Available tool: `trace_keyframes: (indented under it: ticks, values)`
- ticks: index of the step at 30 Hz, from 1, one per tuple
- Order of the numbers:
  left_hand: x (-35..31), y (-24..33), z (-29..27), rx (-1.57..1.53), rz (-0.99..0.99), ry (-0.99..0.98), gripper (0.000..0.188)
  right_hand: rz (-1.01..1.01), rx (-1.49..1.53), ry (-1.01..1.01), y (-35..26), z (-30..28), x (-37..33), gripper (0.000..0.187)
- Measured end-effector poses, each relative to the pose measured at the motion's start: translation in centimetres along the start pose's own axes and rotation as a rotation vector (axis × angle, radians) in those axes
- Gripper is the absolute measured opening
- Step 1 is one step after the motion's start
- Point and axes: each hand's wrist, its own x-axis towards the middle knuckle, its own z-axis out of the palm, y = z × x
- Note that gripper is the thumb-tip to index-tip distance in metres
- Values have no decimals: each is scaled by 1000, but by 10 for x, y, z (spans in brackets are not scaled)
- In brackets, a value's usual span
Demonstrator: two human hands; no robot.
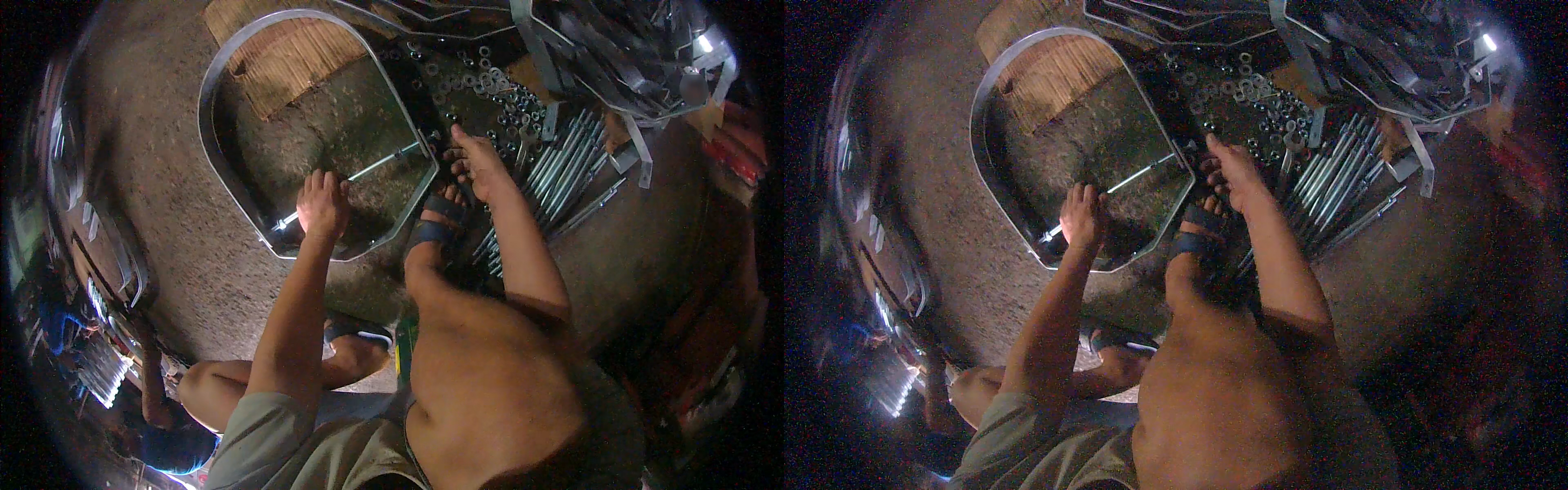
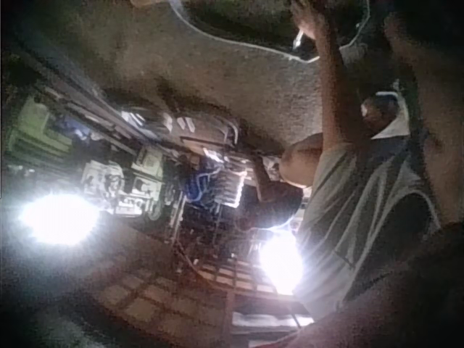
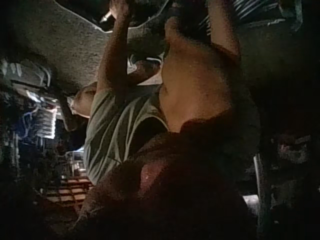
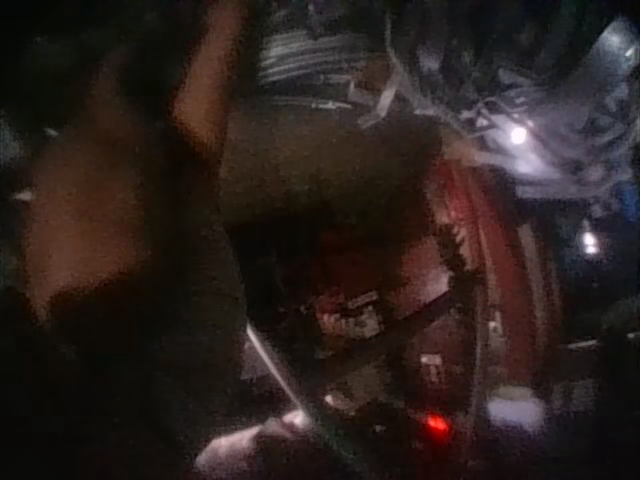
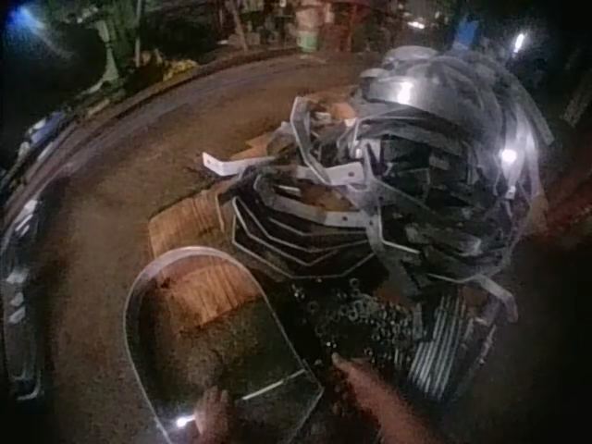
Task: The person sits on the floor of a workshop and assembles a metal frame by inserting bolts and tightening nuts. They use a wrench to secure the fasteners on a curved metal structure, handling bolts, nuts, and washers from a pile on the floor.
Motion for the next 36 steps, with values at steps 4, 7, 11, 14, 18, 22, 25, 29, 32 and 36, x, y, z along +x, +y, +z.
trace_keyframes:
  ticks: [4, 7, 11, 14, 18, 22, 25, 29, 32, 36]
  values:
    - [1, 2, -1, 4, -15, -11, 26, -58, 384, -133, 7, -9, 3, 39]
    - [1, 3, -2, 1, -25, -30, 27, -104, 218, -17, 15, -8, -9, 40]
    - [-1, 1, -2, 12, -32, -31, 26, 60, 488, -283, 7, -5, -9, 44]
    - [3, 6, -3, 13, -40, -72, 26, 58, 763, -522, 44, -38, 22, 39]
    - [-1, 2, 2, 38, -58, -63, 27, 92, 533, -85, 35, -8, -2, 37]
    - [3, 3, -2, 60, -49, -74, 28, -265, 24, -83, 23, 8, 7, 30]
    - [3, 4, -3, 52, -65, -100, 28, -204, -110, -111, 17, 2, 28, 31]
    - [2, 1, 3, 47, -47, -63, 28, 12, 218, -92, 10, -18, 29, 41]
    - [1, 0, 0, 44, -26, -72, 29, 59, 262, -58, 8, -5, 13, 47]
    - [1, 4, -2, 42, -50, -72, 28, 90, 362, -230, 7, -6, 13, 48]
